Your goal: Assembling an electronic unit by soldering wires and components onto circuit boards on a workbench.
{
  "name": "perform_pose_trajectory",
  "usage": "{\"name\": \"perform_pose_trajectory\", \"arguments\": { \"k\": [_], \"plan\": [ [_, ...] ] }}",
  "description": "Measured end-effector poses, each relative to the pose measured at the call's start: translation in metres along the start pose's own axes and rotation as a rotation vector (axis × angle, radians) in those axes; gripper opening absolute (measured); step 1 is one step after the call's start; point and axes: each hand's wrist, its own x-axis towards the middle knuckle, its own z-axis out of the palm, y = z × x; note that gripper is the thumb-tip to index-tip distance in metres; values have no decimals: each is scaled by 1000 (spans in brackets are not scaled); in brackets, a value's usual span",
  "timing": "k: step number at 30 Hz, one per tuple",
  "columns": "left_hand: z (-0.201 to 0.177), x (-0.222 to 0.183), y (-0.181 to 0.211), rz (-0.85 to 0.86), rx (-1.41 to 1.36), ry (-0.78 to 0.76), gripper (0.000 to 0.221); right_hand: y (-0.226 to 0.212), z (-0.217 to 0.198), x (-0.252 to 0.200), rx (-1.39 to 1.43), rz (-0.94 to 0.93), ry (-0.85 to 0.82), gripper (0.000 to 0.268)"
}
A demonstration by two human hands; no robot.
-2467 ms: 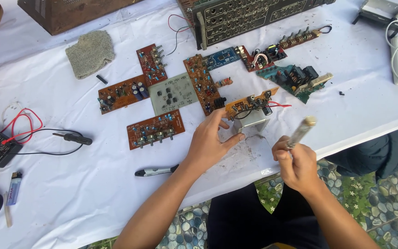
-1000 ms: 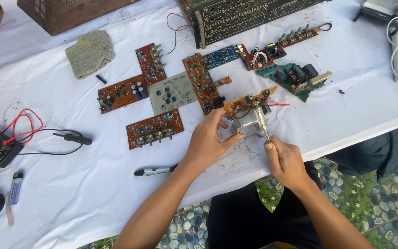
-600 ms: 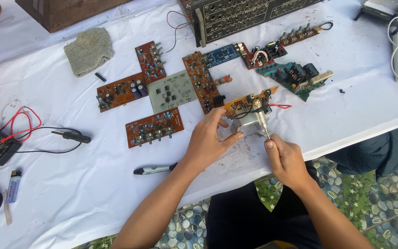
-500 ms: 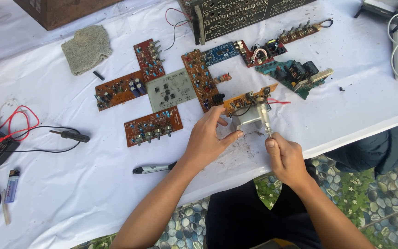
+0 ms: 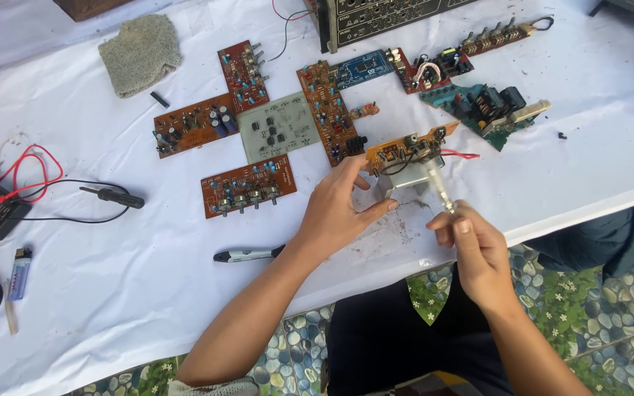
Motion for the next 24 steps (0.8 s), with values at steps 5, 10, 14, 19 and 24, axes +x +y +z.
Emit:
{"name": "perform_pose_trajectory", "arguments": {
  "k": [5, 10, 14, 19, 24],
  "plan": [
    [3, -1, -2, -10, 8, 0, 64, 3, 1, -18, 148, 121, -31, 42],
    [3, 2, -9, -89, 142, -114, 66, 2, -11, -40, 290, 248, -110, 39],
    [3, 2, -8, -103, 132, -127, 63, 9, -20, -48, 330, 48, -10, 23],
    [0, 0, -2, -69, 86, -104, 67, -10, -32, -42, 145, 26, -23, 17],
    [2, 0, -6, -63, 92, -100, 74, -41, -28, -25, -50, -115, 7, 19]
  ]
}}
